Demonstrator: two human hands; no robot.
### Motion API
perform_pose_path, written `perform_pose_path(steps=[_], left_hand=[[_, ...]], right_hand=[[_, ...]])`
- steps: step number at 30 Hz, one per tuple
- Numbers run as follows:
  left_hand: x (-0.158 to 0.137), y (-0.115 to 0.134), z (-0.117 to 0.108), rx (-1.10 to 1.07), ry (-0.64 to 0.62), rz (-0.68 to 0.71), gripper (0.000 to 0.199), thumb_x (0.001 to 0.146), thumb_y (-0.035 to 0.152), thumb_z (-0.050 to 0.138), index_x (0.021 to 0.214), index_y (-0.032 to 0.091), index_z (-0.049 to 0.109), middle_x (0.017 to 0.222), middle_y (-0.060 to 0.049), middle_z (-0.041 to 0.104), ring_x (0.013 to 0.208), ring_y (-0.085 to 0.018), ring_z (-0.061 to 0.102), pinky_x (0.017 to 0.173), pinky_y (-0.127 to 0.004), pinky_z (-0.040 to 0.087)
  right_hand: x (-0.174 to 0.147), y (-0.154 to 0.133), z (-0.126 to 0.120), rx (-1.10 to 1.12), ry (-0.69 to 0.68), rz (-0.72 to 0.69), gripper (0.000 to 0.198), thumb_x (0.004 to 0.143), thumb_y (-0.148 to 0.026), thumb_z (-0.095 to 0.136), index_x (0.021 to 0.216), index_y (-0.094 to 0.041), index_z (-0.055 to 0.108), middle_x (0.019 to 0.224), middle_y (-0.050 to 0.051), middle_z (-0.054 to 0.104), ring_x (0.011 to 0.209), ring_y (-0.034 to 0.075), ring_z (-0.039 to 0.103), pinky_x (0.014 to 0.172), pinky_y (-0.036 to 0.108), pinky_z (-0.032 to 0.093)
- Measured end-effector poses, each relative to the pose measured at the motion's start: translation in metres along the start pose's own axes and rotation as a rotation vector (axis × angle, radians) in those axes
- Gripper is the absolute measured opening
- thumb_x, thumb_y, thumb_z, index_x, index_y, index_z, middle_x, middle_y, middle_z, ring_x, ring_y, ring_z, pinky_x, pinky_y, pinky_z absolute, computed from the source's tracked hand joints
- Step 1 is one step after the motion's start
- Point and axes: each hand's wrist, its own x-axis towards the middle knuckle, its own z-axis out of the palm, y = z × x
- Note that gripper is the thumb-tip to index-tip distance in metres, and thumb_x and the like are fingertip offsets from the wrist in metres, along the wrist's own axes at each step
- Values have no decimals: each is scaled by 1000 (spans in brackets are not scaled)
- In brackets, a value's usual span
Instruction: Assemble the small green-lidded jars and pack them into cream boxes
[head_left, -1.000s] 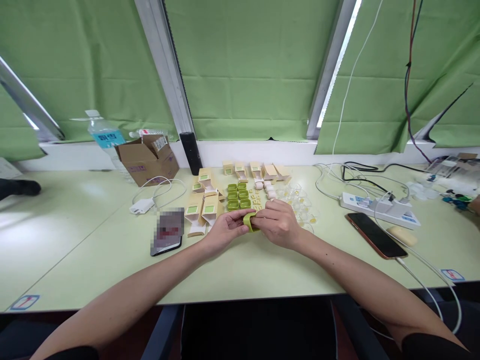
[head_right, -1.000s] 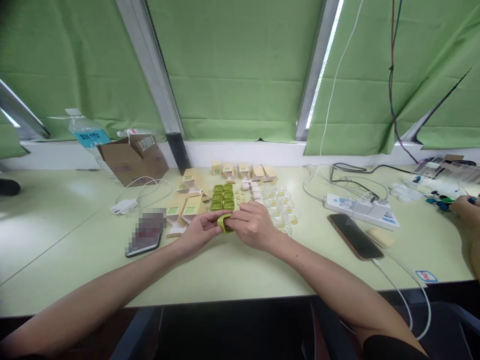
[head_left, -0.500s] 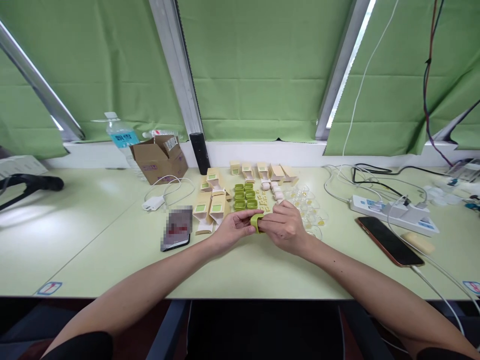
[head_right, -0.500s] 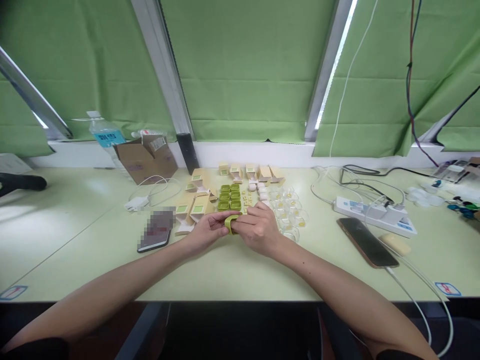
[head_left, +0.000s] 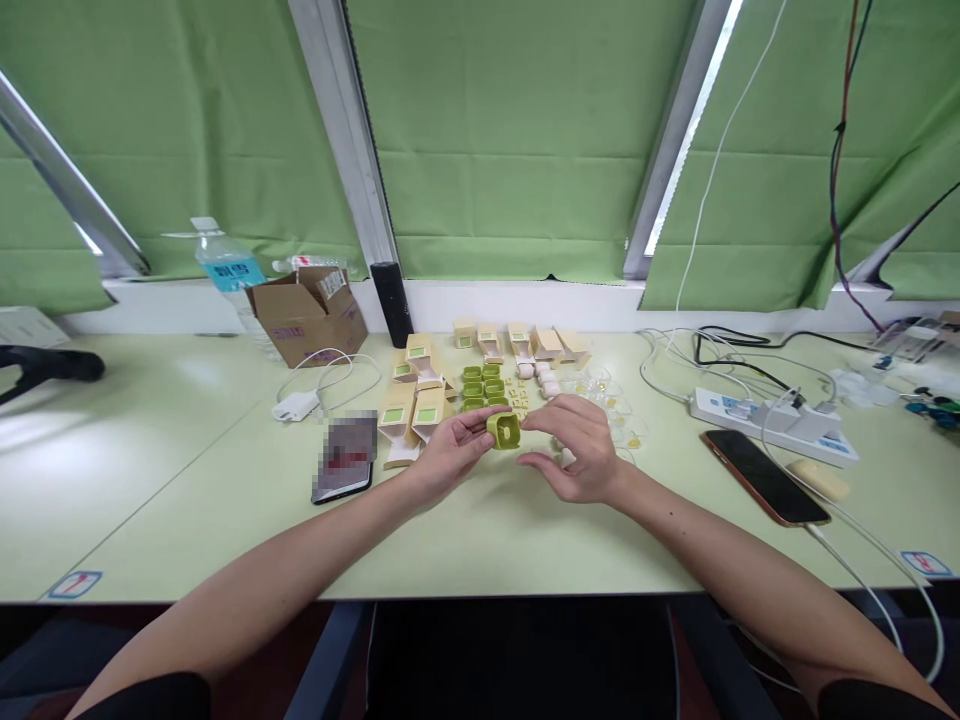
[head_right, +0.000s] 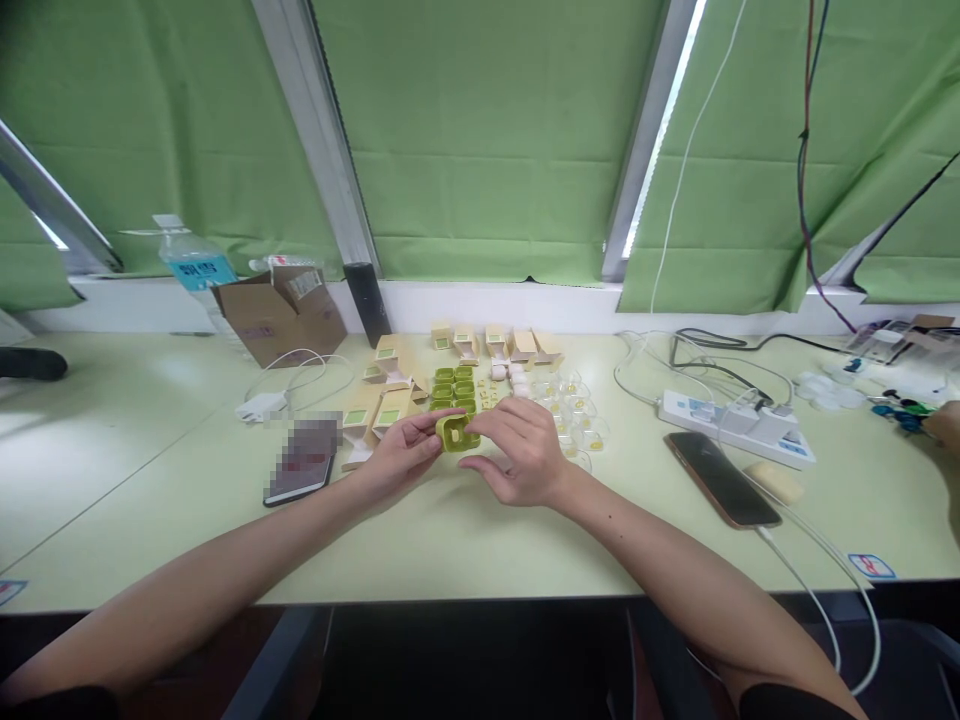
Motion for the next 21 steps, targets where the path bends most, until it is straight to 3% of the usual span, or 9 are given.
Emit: perform_pose_path(steps=[3, 6, 11, 15, 21], left_hand=[[1, 1, -1, 82, 83, 24, 62, 70, 43, 94, 123, 17, 76, 118, -14, 77, 111, -27, 70, 102, -40, 51], [0, 1, 1, 154, 132, 32, 58, 68, 39, 95, 118, 18, 76, 118, -12, 76, 106, -25, 70, 100, -40, 53], [-3, 5, 8, 181, 164, 114, 56, 68, 39, 95, 115, 18, 72, 111, -10, 74, 104, -23, 68, 94, -37, 55], [-3, 8, 10, 266, 231, 143, 39, 76, 47, 87, 97, 17, 72, 98, -8, 73, 90, -19, 67, 85, -32, 56], [-1, 9, 10, 341, 247, 104, 38, 76, 52, 84, 86, 17, 72, 84, -5, 71, 80, -18, 65, 78, -31, 54]], right_hand=[[-2, 1, 3, -37, -89, 38, 50, 92, -38, 71, 136, -19, 58, 121, 16, 73, 104, 31, 71, 81, 46, 59], [-6, 2, 10, -34, -158, 81, 53, 95, -34, 69, 143, -19, 52, 125, 17, 70, 112, 31, 70, 89, 47, 61], [-16, 3, 21, 41, -97, 119, 44, 97, -24, 65, 139, -20, 54, 121, 16, 72, 112, 29, 70, 92, 46, 63], [-20, 6, 23, 99, -44, 163, 42, 95, -24, 69, 134, -23, 53, 116, 13, 75, 105, 26, 73, 86, 43, 65], [-19, 9, 23, 22, -12, 34, 21, 93, -20, 73, 110, -21, 61, 115, 16, 76, 102, 27, 75, 82, 43, 64]])
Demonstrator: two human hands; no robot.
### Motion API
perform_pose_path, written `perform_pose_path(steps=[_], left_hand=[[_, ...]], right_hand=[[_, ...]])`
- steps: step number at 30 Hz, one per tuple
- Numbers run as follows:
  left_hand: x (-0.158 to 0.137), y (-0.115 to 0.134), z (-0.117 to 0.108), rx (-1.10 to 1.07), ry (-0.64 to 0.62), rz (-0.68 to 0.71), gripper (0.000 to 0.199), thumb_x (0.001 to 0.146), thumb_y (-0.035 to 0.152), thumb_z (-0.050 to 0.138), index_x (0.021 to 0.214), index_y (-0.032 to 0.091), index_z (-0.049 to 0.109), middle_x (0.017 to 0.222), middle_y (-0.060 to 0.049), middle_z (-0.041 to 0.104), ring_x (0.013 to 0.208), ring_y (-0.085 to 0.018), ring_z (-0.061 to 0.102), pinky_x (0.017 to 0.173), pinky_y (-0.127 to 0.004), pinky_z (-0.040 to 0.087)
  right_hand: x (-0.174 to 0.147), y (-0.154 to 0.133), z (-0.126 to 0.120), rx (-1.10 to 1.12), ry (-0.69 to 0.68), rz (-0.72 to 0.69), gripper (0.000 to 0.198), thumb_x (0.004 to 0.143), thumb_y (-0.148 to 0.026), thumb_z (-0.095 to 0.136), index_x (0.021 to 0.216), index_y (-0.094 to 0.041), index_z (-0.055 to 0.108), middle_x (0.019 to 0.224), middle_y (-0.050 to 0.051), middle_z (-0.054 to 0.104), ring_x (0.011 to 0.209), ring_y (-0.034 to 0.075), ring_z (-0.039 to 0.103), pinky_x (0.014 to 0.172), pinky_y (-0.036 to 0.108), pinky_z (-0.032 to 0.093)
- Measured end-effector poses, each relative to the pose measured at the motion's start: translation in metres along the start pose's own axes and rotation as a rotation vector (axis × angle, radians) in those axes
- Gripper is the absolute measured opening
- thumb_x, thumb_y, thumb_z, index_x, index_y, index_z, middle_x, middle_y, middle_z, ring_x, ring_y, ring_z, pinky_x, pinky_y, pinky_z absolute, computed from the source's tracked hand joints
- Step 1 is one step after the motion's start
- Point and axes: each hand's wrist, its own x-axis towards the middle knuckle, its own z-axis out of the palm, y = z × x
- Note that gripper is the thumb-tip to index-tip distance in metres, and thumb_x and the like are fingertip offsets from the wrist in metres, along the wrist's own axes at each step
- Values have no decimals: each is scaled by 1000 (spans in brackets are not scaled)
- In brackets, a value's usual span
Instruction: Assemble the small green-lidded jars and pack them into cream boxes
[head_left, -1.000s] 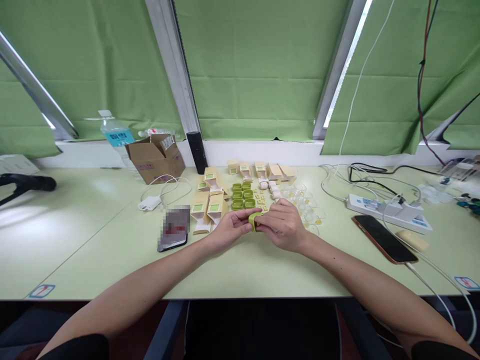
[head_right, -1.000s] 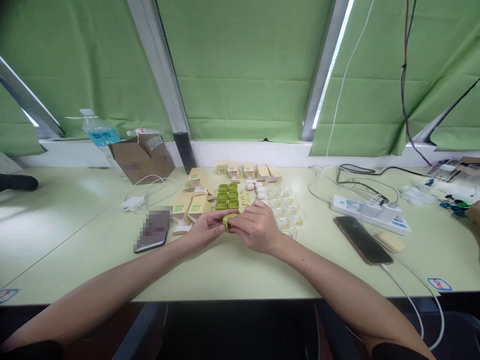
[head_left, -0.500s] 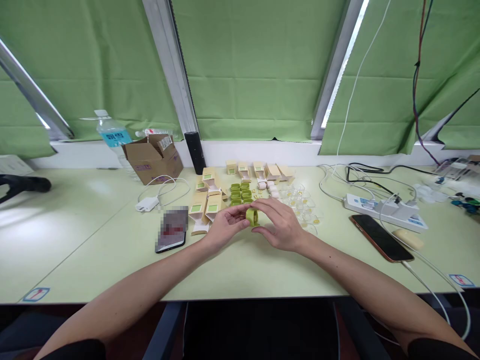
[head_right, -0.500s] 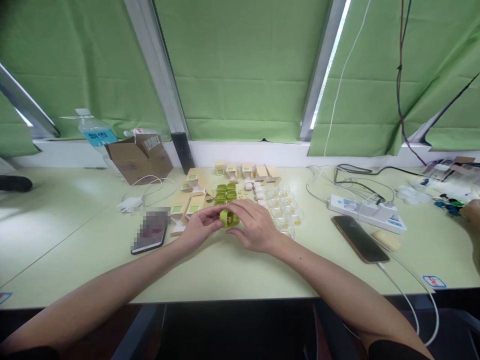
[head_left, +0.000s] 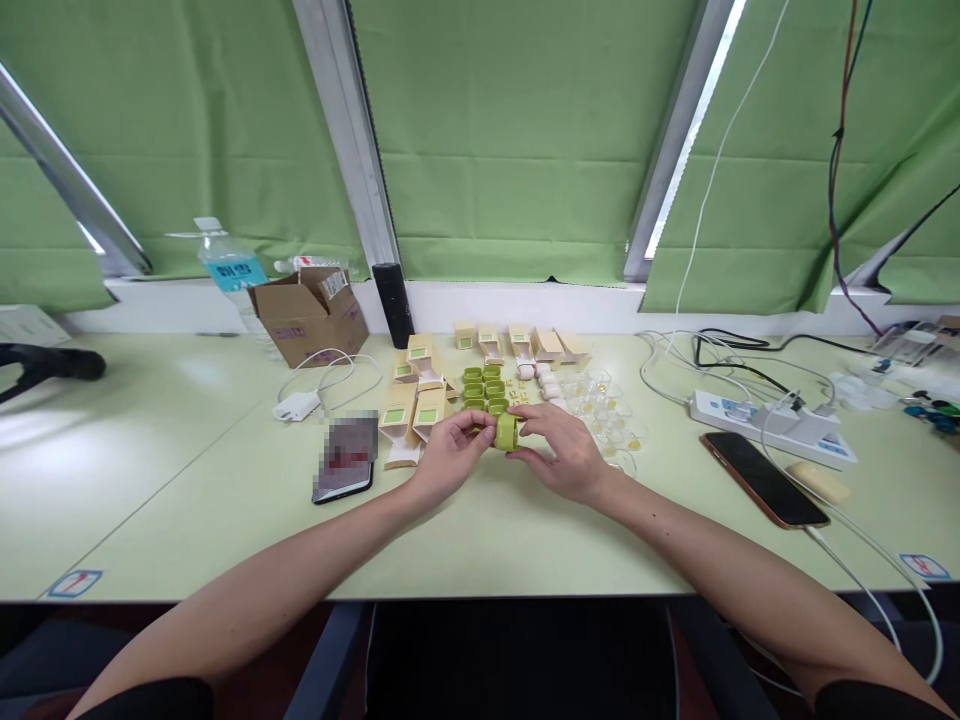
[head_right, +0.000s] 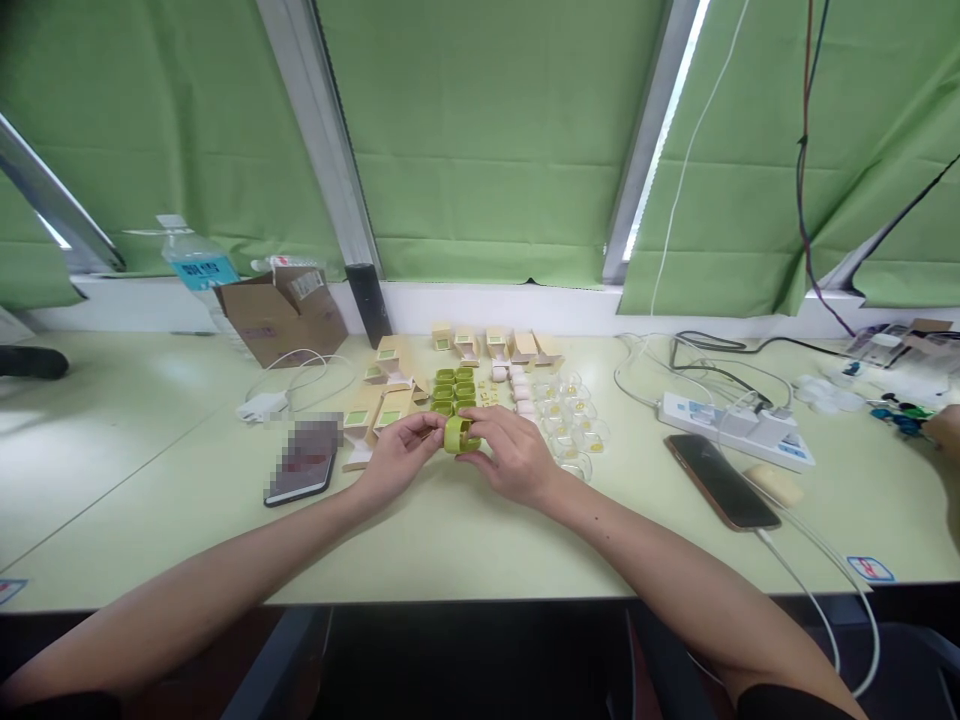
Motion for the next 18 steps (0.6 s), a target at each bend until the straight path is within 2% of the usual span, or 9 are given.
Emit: perform_pose_path(steps=[7, 12, 18], left_hand=[[0, 1, -1, 13, -52, -8, 38, 80, 51, 81, 87, 16, 69, 81, -3, 68, 77, -17, 61, 76, -30, 52], [-1, 0, -1, 21, -103, 2, 41, 85, 56, 76, 88, 16, 68, 80, -3, 66, 76, -16, 61, 77, -29, 51], [1, -7, -1, -126, -83, -49, 44, 85, 57, 76, 90, 16, 63, 83, -3, 66, 75, -16, 62, 76, -31, 52]], right_hand=[[0, 2, 0, -53, -31, -41, 17, 94, -21, 71, 109, -20, 66, 116, 17, 76, 100, 27, 75, 80, 44, 65], [3, -1, 0, -52, -2, -31, 16, 94, -21, 71, 109, -21, 64, 113, 16, 77, 100, 27, 75, 79, 45, 65], [4, -2, 0, -35, 61, 46, 19, 94, -22, 71, 108, -22, 58, 112, 15, 77, 103, 27, 75, 82, 46, 65]])
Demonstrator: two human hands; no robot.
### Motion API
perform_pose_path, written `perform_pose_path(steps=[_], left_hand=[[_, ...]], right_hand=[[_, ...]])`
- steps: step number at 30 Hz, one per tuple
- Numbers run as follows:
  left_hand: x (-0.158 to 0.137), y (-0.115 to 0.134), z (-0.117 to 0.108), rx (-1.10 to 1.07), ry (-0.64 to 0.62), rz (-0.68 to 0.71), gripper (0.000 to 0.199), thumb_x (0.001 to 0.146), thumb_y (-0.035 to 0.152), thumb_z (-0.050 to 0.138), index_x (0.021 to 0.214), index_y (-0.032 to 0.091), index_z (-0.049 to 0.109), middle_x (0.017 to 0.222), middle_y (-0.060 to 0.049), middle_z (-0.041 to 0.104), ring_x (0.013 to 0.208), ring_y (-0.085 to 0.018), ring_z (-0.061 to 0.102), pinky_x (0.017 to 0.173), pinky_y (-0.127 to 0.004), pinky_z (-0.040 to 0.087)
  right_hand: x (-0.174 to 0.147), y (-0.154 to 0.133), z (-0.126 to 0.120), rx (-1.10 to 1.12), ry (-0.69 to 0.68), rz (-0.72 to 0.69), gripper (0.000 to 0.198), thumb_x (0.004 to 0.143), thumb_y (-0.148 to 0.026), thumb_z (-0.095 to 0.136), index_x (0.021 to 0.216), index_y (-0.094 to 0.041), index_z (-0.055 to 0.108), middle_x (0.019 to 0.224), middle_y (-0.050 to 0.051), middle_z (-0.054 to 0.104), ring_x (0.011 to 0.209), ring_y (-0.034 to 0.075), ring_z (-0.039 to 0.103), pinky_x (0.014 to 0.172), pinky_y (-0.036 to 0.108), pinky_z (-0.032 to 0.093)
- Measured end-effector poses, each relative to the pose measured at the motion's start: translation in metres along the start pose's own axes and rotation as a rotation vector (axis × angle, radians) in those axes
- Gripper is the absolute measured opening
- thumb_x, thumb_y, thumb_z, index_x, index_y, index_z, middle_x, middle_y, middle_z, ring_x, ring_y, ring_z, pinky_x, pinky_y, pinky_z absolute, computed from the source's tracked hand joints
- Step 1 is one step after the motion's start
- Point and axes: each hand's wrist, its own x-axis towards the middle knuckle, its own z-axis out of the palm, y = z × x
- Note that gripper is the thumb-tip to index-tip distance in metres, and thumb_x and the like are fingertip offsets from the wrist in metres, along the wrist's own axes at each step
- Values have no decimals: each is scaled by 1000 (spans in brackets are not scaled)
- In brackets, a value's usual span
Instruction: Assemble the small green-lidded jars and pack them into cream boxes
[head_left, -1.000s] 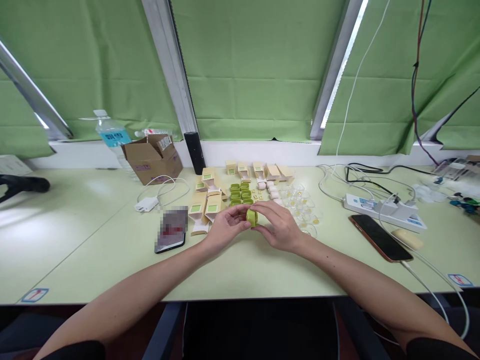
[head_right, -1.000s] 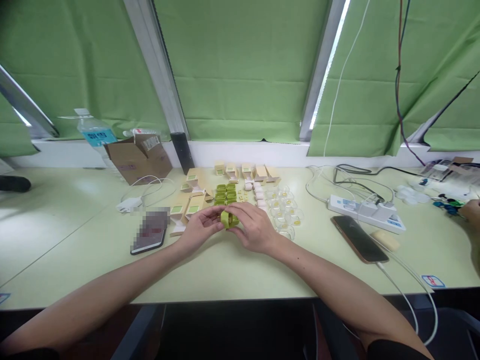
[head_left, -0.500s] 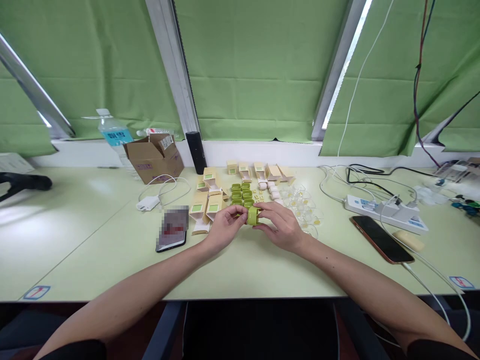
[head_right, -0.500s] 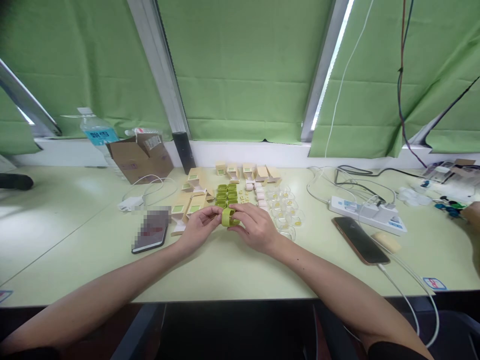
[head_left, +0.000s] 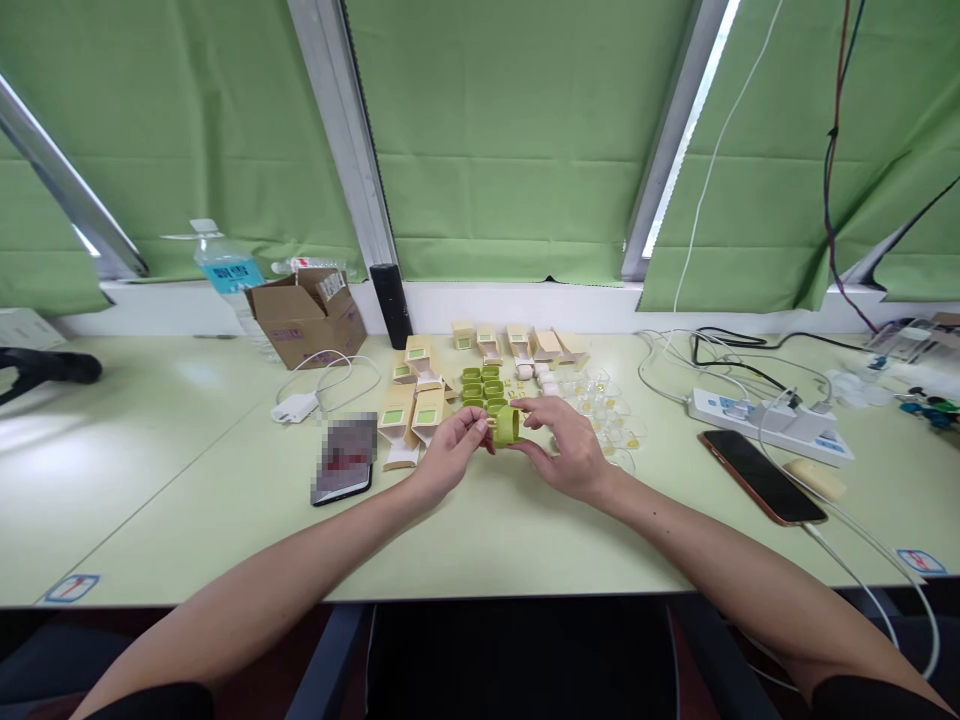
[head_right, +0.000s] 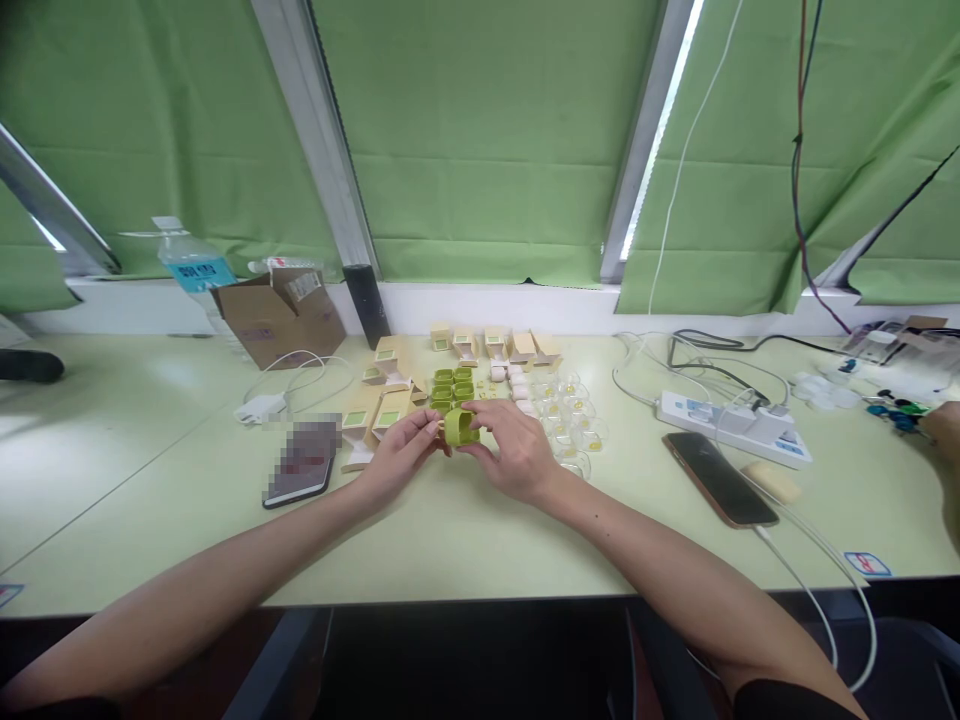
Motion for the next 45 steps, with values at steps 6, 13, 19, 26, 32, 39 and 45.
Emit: perform_pose_path(steps=[6, 13, 19, 26, 32, 39, 45], left_hand=[[1, 0, -1, -117, -25, -20, 40, 84, 52, 80, 94, 15, 68, 89, -5, 68, 80, -16, 64, 77, -32, 54], [-2, -2, -1, -226, -155, -56, 55, 80, 44, 87, 124, 16, 69, 110, -11, 74, 98, -21, 68, 89, -35, 54], [-5, 2, 0, -413, -321, -119, 43, 87, 38, 81, 122, 15, 73, 109, -11, 74, 97, -19, 68, 91, -33, 53], [-6, 2, -2, -425, -336, -133, 43, 86, 36, 82, 122, 15, 74, 106, -11, 74, 94, -18, 67, 91, -33, 52], [-5, 3, -1, -420, -338, -123, 45, 83, 36, 85, 122, 16, 74, 105, -11, 74, 92, -17, 66, 91, -31, 52], [-5, 6, 4, -426, -324, -107, 42, 85, 38, 83, 121, 16, 75, 106, -10, 75, 95, -16, 68, 92, -28, 52], [-6, 8, 2, -395, -315, -108, 45, 84, 39, 84, 122, 16, 75, 108, -11, 76, 98, -18, 69, 92, -30, 51]], right_hand=[[-3, 3, 0, -21, -6, 5, 19, 96, -22, 68, 110, -24, 56, 115, 14, 76, 111, 27, 74, 86, 47, 66], [0, -6, -1, -33, -89, -87, 20, 97, -11, 58, 115, -20, 58, 119, 17, 72, 114, 28, 70, 89, 48, 65], [2, -11, -1, -13, -68, -143, 27, 96, -13, 62, 123, -18, 60, 120, 17, 72, 116, 30, 68, 90, 50, 64], [5, -13, -3, -59, -82, -182, 26, 97, -11, 60, 121, -17, 64, 121, 17, 69, 113, 28, 66, 88, 46, 64], [6, -14, -3, -85, -98, -178, 23, 97, -8, 58, 116, -16, 68, 120, 16, 67, 110, 27, 65, 87, 42, 63], [5, -10, 0, -10, -46, -168, 18, 97, -12, 63, 114, -17, 66, 117, 18, 68, 110, 28, 65, 86, 46, 63], [7, -13, 0, 12, -36, -164, 17, 96, -8, 61, 109, -19, 65, 120, 16, 67, 110, 25, 64, 85, 45, 63]])
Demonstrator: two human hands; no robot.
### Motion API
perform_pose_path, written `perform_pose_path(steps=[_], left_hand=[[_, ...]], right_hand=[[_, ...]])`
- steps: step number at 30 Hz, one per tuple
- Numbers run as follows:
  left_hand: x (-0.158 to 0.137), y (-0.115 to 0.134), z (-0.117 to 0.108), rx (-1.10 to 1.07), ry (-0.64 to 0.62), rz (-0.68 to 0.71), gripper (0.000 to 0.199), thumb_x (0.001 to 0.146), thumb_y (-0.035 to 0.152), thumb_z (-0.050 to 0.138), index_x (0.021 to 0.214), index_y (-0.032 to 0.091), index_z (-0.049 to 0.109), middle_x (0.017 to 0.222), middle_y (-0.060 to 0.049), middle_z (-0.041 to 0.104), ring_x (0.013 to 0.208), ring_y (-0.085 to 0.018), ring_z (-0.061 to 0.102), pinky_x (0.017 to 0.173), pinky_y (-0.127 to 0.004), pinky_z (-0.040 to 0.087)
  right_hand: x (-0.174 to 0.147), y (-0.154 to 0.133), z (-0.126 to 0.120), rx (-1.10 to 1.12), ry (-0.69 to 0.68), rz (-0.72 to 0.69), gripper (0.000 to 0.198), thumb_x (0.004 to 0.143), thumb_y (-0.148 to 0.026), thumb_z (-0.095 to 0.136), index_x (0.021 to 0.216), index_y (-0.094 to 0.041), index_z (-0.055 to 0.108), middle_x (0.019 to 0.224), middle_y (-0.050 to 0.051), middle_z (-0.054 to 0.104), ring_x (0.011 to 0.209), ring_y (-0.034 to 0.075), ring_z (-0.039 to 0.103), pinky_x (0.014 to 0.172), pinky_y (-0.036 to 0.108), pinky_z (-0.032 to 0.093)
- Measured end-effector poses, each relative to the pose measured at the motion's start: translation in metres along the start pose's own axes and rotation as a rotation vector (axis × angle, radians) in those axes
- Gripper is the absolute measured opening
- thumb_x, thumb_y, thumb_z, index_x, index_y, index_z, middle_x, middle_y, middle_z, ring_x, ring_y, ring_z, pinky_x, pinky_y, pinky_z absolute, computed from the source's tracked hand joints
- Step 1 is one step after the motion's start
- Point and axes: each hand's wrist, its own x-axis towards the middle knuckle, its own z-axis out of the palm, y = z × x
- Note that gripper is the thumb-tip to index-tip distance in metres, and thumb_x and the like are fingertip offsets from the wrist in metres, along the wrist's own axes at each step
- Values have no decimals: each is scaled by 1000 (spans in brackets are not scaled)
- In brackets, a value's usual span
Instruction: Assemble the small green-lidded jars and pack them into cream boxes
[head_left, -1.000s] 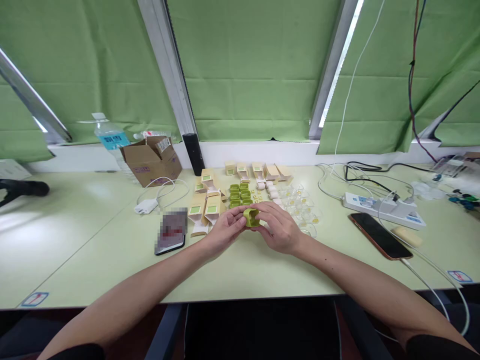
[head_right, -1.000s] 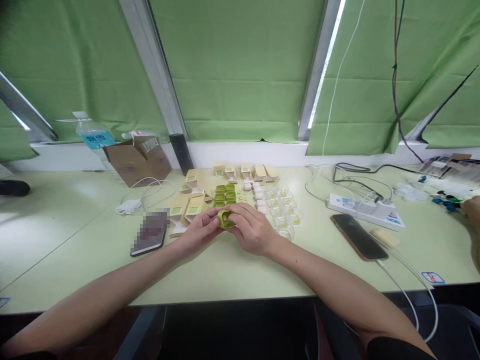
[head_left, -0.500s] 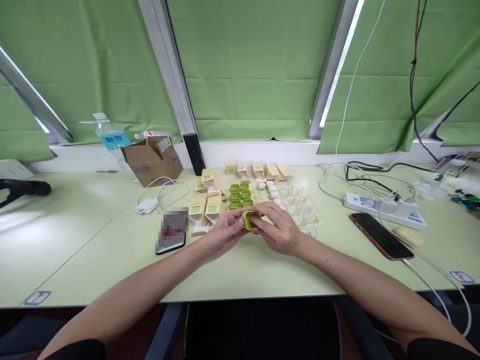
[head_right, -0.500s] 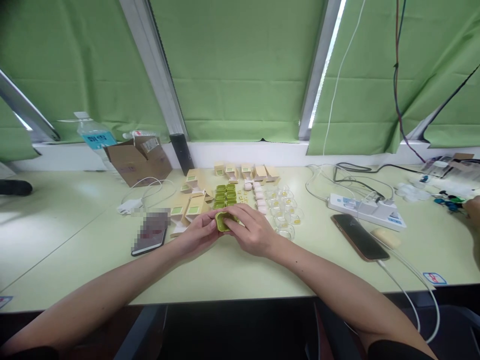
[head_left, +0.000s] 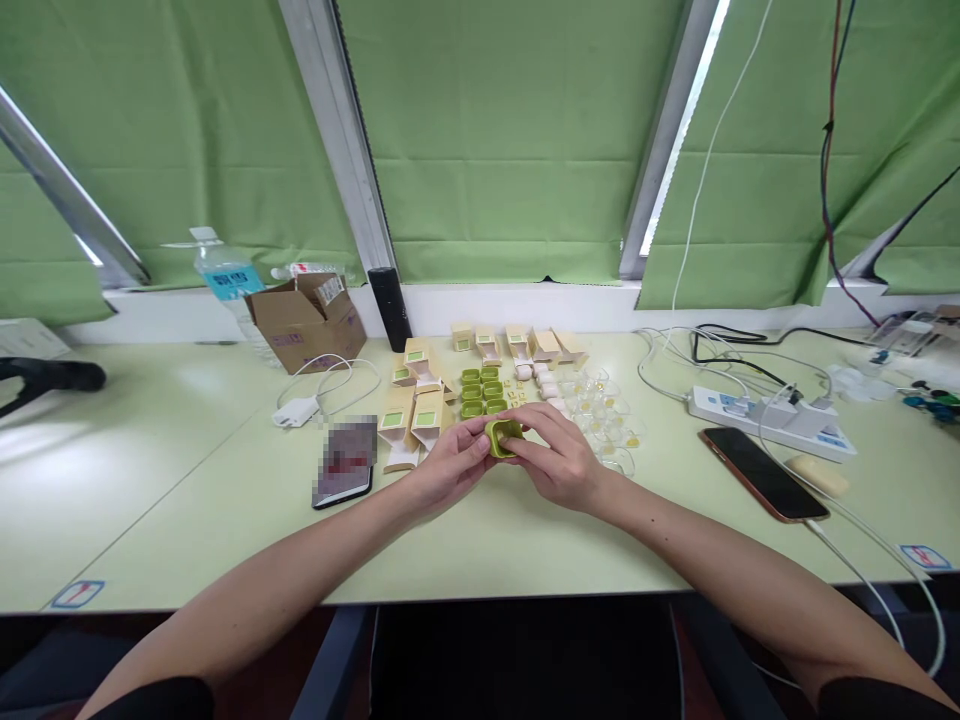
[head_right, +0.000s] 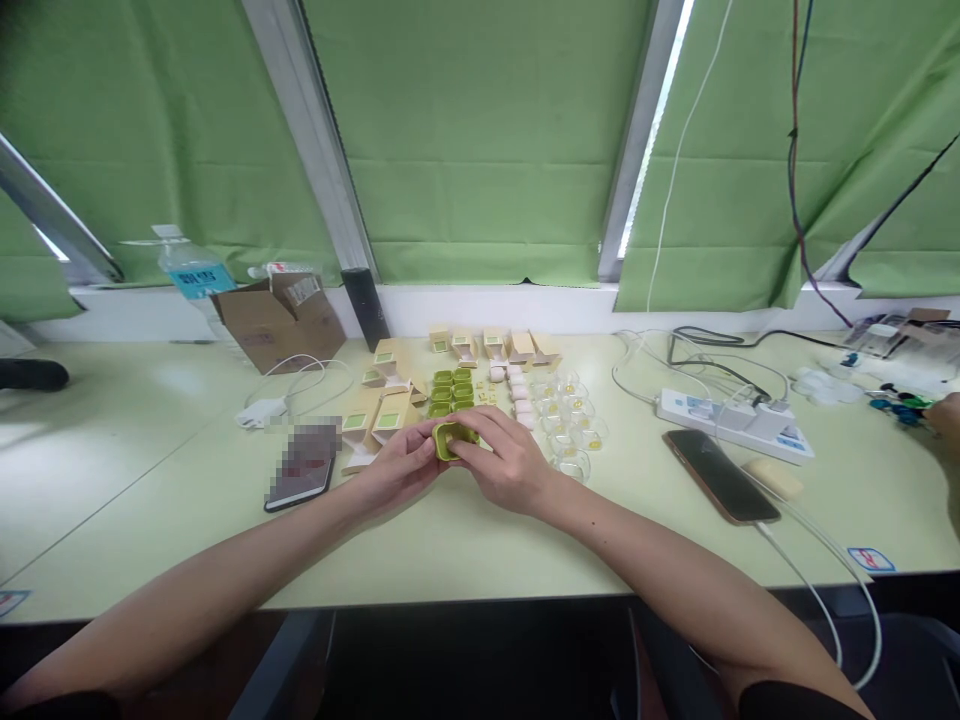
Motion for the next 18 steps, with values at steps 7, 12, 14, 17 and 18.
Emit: perform_pose_path(steps=[7, 12, 14, 17, 18], left_hand=[[0, 0, -3, 19, 19, 1, 48, 81, 39, 87, 121, 15, 75, 106, -11, 76, 93, -16, 69, 91, -30, 52], [1, -1, -2, 21, 14, 17, 47, 82, 41, 86, 120, 16, 75, 104, -10, 76, 92, -16, 68, 91, -28, 51], [2, -2, -1, 17, 22, 25, 46, 82, 41, 86, 120, 16, 75, 103, -9, 75, 92, -16, 67, 90, -28, 51], [2, -2, -1, 12, 23, 22, 45, 83, 41, 85, 119, 16, 75, 103, -10, 75, 94, -16, 67, 89, -29, 52], [2, -2, -1, 11, 19, 21, 45, 84, 41, 84, 119, 15, 75, 104, -10, 75, 94, -17, 67, 89, -29, 52]], right_hand=[[-2, 3, 2, 66, -31, 44, 18, 99, -12, 57, 112, -21, 66, 120, 14, 66, 112, 26, 64, 86, 47, 62], [-5, 6, 4, 85, -13, 42, 17, 98, -14, 61, 113, -21, 68, 122, 15, 67, 114, 27, 65, 88, 48, 61], [-6, 7, 5, 93, 8, 43, 17, 96, -14, 64, 112, -19, 68, 123, 17, 68, 115, 28, 65, 89, 48, 61], [-6, 6, 5, 107, 11, 75, 20, 96, -15, 64, 115, -19, 68, 123, 17, 70, 114, 27, 67, 90, 48, 61], [-6, 6, 4, 106, 6, 83, 20, 96, -15, 64, 116, -19, 67, 123, 17, 70, 114, 27, 68, 90, 48, 61]])
